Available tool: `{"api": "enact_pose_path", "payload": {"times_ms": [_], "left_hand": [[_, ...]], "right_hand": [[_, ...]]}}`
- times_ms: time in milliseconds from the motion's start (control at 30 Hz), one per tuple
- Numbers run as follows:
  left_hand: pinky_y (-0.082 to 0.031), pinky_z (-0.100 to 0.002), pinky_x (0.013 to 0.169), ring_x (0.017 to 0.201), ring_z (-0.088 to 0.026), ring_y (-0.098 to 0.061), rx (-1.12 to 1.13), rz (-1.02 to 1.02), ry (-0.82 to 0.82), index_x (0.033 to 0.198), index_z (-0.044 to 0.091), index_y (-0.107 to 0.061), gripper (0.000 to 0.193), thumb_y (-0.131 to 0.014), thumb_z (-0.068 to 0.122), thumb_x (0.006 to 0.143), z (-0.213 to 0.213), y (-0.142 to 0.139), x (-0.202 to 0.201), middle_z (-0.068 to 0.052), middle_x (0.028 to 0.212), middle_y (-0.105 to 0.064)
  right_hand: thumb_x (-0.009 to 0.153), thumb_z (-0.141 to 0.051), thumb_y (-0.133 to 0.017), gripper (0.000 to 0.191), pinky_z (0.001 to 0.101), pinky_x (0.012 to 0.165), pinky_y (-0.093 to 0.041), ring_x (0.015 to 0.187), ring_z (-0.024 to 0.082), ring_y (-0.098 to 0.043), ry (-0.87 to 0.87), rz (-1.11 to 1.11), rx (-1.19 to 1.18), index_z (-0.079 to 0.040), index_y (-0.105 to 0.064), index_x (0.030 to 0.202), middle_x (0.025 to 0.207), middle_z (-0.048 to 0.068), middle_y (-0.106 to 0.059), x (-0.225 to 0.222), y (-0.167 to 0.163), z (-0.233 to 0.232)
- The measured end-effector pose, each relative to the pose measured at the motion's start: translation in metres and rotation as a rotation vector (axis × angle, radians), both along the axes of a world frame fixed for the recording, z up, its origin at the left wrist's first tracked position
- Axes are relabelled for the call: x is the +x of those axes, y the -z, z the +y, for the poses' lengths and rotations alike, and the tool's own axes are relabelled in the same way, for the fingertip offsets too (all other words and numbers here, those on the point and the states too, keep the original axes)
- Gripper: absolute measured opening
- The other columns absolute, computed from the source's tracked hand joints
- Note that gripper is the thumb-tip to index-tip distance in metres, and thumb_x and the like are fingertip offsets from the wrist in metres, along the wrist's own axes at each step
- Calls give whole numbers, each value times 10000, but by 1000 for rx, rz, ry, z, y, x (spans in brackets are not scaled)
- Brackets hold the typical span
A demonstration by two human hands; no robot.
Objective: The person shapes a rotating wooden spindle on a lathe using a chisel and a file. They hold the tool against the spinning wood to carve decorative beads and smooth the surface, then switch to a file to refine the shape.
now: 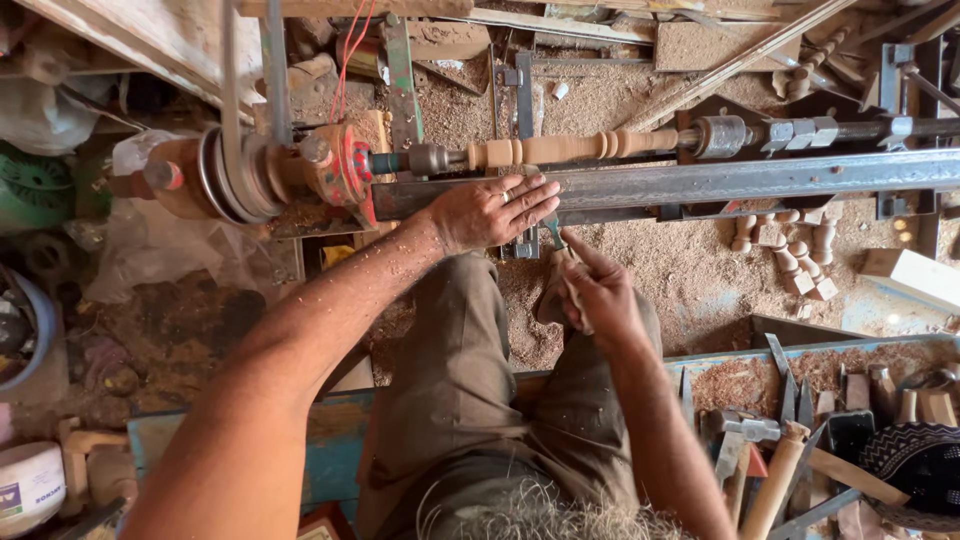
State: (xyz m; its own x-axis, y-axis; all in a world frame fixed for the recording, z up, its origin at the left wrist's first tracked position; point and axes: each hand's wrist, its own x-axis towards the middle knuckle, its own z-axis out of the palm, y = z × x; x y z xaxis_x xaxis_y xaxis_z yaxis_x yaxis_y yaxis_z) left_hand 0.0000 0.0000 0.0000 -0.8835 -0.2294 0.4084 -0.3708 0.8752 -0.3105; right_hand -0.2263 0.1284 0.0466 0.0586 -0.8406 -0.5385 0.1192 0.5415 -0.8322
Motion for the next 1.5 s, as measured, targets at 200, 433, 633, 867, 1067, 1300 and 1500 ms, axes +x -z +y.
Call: {"api": "enact_pose_path", "payload": {"times_ms": [200, 433, 633, 867, 1067, 1300, 1500], "left_hand": [[-336, -366, 1251, 1410, -197, -540, 57, -68, -19, 1536, 88, -502, 495, -507, 210, 1056, 6, -9, -3, -82, 1581, -510], [-138, -419, 1305, 1481, -189, -460, -27, -140, -52, 1584, 105, -430, 528, -477, 229, 1073, 0, -13, -6, -73, 1650, -415], [-35, -464, 1312, 1497, -184, -437, -19, -175, -73, 1609, 115, -384, 547, -456, 244, 1082, 1, -13, -12, -69, 1668, -390], [16, -477, 1293, 1495, -170, -412, -11, -234, -122, 1631, 152, -286, 593, -465, 145, 1065, 1, -5, -19, -47, 1691, -314], [-2, -423, 1326, 1535, -197, -395, 146, -163, -114, 1653, 113, -270, 614, -492, 126, 1081, 3, -3, -27, -75, 1715, -285], [-57, -405, 1316, 1519, -191, -385, 83, -214, -175, 1638, 99, -280, 586, -459, 91, 1080, 1, 2, -45, -68, 1709, -266], [-138, -409, 1304, 1530, -241, -381, 186, -219, -174, 1640, 35, -256, 626, -495, 70, 1063, 7, -13, -62, -114, 1720, -256]], "right_hand": [[995, -223, -622, 509, 215, 333, -347, 420, 64, -465, -87, -63, 95, -168, -555, 1497, 633, -3, -567, -28, -10, -17], [979, -228, -632, 541, 225, 350, -363, 440, 78, -478, -185, 1, 77, -159, -545, 1509, 669, 21, -582, -46, -15, -32], [982, -242, -629, 541, 235, 354, -365, 432, 90, -473, -226, 0, 90, -156, -544, 1509, 670, 32, -586, -60, -17, -41], [985, -228, -620, 524, 239, 363, -385, 438, 93, -497, -309, 65, 63, -165, -552, 1501, 670, 36, -612, -77, -19, -50], [997, -221, -619, 498, 229, 377, -394, 439, 89, -492, -337, 55, 52, -163, -571, 1489, 671, 30, -618, -87, -17, -57], [977, -202, -631, 511, 226, 385, -409, 446, 75, -492, -349, -10, 11, -143, -575, 1482, 689, 19, -622, -103, -15, -62], [970, -210, -643, 492, 229, 374, -386, 429, 75, -464, -356, 23, -12, -132, -599, 1454, 670, 23, -613, -118, -13, -64]]}}
